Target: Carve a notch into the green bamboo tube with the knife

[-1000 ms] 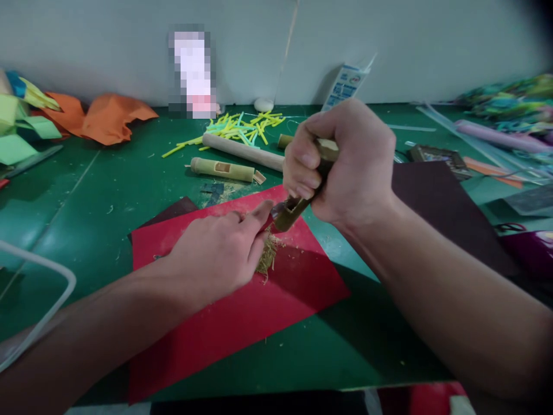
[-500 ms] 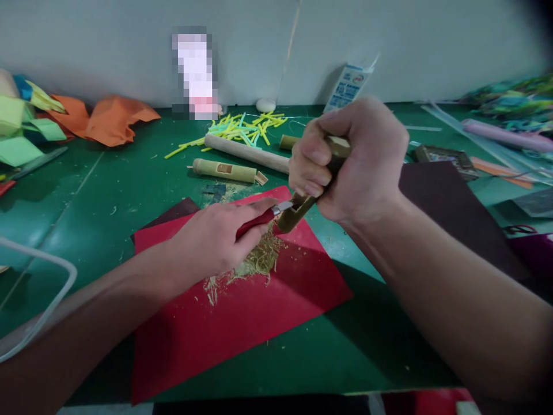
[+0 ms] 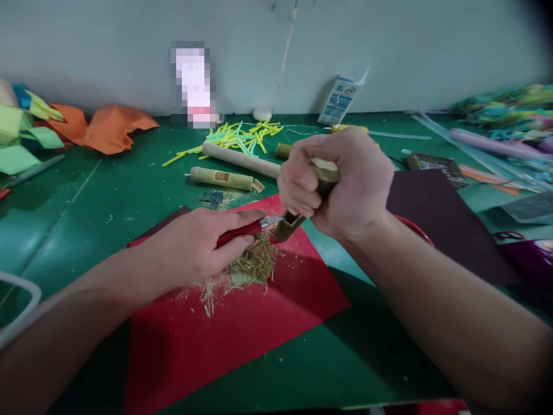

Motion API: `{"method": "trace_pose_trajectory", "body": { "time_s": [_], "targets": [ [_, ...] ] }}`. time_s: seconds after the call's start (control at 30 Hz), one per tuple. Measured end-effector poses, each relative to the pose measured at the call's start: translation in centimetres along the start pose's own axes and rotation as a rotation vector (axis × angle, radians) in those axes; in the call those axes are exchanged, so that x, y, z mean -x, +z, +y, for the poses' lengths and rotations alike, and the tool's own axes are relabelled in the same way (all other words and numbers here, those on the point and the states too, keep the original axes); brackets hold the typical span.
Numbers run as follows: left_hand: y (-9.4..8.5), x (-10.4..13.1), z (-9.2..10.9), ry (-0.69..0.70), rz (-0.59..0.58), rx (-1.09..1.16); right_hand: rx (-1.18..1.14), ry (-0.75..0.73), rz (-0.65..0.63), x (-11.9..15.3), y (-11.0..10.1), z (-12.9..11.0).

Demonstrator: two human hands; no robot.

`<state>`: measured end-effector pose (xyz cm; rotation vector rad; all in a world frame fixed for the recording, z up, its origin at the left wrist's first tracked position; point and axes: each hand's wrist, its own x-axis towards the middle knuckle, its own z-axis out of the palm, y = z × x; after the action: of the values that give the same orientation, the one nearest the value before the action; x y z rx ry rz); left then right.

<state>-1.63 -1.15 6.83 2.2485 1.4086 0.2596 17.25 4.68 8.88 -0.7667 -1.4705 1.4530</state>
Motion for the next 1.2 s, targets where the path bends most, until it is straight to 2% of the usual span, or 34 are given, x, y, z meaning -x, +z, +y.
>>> {"method": "trace_pose_trajectory", "body": {
  "time_s": [0.2,0.37,0.53,0.8,1.0,1.1,1.2],
  "targets": [
    [0.6,0.3,0.7,0.020,0.037,-0.065,-0.008,0.038,-0.055,-0.3,-0.3,-0.1],
    [2.1,0.1,0.2,0.065,0.089,-0.116,-0.036,0.067,-0.087,-0.5,-0.4,-0.1],
    [2.4,-0.1,-0.3,0.064,0.109,-0.207,-0.081,0.063,-0.133,-0.6,-0.4,-0.2],
    [2.8,0.1,-0.1,0.102,0.168,-0.459,0.046,0.115,-0.024,-0.5,-0.3,-0.3],
    [2.9,0.0,0.4,0.097,0.149,-0.586,-0.063,0.025,-0.037,-0.3,-0.3,0.1],
    [2.8,0.2,0.7,0.086,0.160,-0.564,-0.052,0.010,-0.014,-0.2,-0.3,0.1],
    [2.3,0.5,1.1,0.049,0.135,-0.402,-0.037,0.012,0.006,-0.1,-0.2,0.1]
  ]
}}
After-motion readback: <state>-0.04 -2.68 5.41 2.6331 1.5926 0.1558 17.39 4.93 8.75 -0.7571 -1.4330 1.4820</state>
